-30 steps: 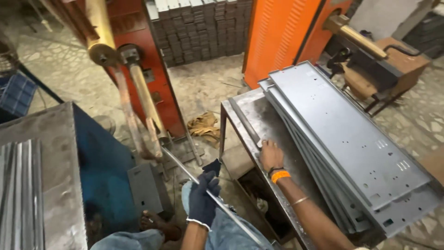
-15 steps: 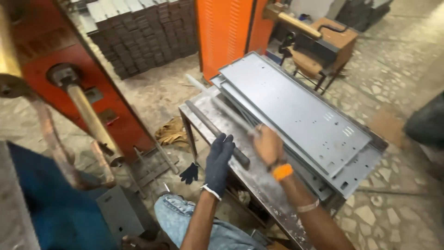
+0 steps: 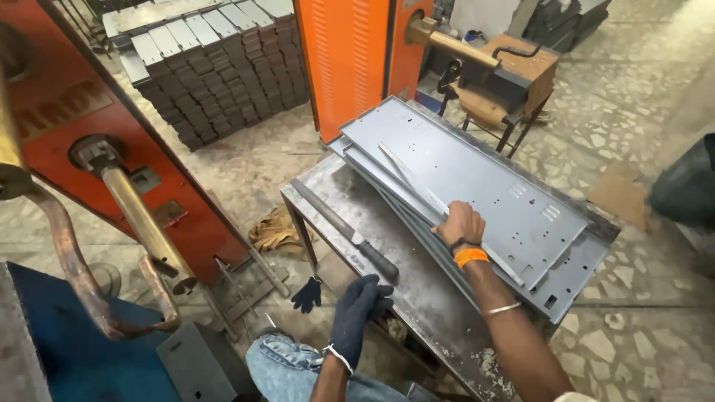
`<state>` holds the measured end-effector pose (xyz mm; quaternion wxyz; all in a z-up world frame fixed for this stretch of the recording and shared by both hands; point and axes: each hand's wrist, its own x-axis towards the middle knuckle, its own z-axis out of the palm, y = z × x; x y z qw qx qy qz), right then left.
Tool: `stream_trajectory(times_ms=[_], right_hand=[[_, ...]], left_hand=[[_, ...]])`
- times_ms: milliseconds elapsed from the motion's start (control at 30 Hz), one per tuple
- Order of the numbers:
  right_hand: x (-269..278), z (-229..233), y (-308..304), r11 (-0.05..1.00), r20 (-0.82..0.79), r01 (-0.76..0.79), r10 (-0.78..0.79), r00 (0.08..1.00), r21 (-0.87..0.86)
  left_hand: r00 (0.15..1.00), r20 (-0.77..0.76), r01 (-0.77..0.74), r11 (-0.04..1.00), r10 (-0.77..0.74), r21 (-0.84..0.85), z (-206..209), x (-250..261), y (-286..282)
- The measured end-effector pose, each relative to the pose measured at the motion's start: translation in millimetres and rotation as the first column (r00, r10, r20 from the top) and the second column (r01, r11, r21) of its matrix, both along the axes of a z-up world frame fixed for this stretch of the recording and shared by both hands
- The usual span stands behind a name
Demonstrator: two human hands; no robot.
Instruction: Spot welding metal reinforcement strips onto larger metal panels at a manual workstation.
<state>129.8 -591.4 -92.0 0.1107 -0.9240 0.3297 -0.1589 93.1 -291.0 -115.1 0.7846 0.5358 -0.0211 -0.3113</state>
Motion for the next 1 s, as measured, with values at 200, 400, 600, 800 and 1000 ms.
stream_trajectory(times_ms=[200,400,600,800,1000], right_hand=[[9,10,-17,0.985,-0.15,0.065,-0.041,0.988,0.16],[3,71,15,0.938,-0.064,-0.127,0.156,0.986,0.322],[-32,98,93,0.477,0.098,-0.319,0.432,0.897,0.819],[-29,124,89,0.742,0.312,-0.626,0.551,0.774,0.242],[-16,108,39,0.794,0.196,-0.593,0.565,0.801,0.135]], left_hand=[[1.0,0.006,0.012,1.0,-0.012,-0.013,-5,-4,-6],[0.994,0.058,0.094,0.995,-0.095,0.016,-5,-1,-28],[0.996,-0.045,-0.082,0.989,0.077,-0.121,53,-22,-62],[0.961,0.073,-0.255,0.957,0.266,-0.137,53,-17,-17],[0.917,-0.015,-0.387,0.878,0.399,-0.281,134,-36,65]])
